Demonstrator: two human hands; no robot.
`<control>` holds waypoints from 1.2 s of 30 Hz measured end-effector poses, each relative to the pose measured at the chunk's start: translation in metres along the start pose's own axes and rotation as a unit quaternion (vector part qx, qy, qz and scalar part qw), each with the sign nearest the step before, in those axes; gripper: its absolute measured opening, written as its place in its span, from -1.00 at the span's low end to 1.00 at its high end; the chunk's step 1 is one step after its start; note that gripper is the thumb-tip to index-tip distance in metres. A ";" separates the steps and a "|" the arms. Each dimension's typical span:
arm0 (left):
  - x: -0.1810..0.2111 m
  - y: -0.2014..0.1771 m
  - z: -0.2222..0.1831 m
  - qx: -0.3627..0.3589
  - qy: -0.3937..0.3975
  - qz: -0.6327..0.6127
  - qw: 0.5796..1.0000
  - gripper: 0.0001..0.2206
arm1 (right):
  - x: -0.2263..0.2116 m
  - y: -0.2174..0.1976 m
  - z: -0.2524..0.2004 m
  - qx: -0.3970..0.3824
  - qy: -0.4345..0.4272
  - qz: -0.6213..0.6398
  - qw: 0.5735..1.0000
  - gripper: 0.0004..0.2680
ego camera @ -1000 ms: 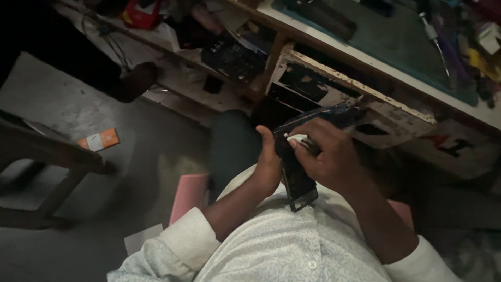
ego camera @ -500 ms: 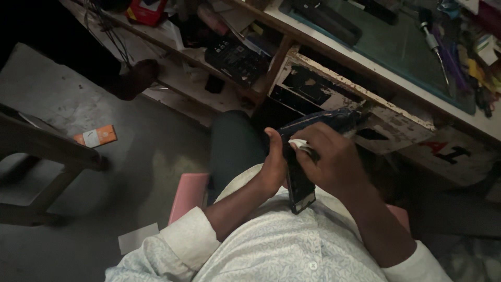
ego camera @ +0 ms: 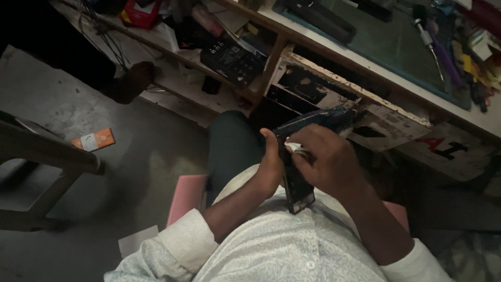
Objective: The person holds a disassembled smartphone and uses a small metal tool to scrape residue from the back panel. They then wipe the device with a white cloth, focusing on the camera area and edges.
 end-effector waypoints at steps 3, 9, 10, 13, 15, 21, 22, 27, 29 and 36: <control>-0.002 -0.005 0.000 0.008 0.000 0.031 0.999 0.09 | 0.000 -0.001 -0.001 0.023 0.005 0.023 0.999 -0.83; 0.005 -0.001 -0.003 0.009 0.009 0.029 1.000 0.09 | -0.010 -0.004 -0.002 0.048 -0.024 -0.012 0.998 -0.81; 0.006 -0.001 -0.004 0.019 0.009 0.015 1.000 0.08 | -0.005 -0.003 -0.002 0.038 0.011 0.016 0.999 -0.82; 0.003 -0.003 -0.005 0.031 -0.014 0.035 0.999 0.05 | 0.005 -0.002 -0.001 0.020 0.069 0.052 0.996 -0.82; 0.007 0.000 -0.003 0.018 0.012 0.010 1.000 0.04 | 0.001 -0.003 -0.001 0.030 0.035 0.009 0.999 -0.80; 0.008 -0.001 -0.004 0.031 0.038 0.022 0.999 0.03 | 0.003 -0.004 0.003 0.042 0.097 0.027 0.994 -0.82; 0.008 -0.001 -0.005 0.035 0.041 0.014 0.998 0.02 | -0.001 -0.006 0.003 0.043 0.080 0.031 0.995 -0.82; 0.003 0.000 -0.005 0.032 -0.003 -0.014 0.999 0.01 | -0.003 -0.006 0.001 0.031 0.065 0.033 0.997 -0.82; 0.005 0.001 -0.005 0.033 -0.012 -0.029 0.999 0.00 | -0.007 -0.008 -0.001 0.049 0.032 0.025 0.998 -0.81; 0.002 -0.001 -0.004 0.061 -0.040 -0.034 0.997 -0.04 | -0.001 -0.003 -0.001 0.037 0.049 0.022 0.998 -0.82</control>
Point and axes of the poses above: each hand's wrist, its own z-axis towards the middle knuckle, its own y-axis out of the palm, x = y × z, the point moved 7 cm from there along z, towards the middle knuckle, and after that the axes turned 10 degrees about y, right-handed, at the moved point
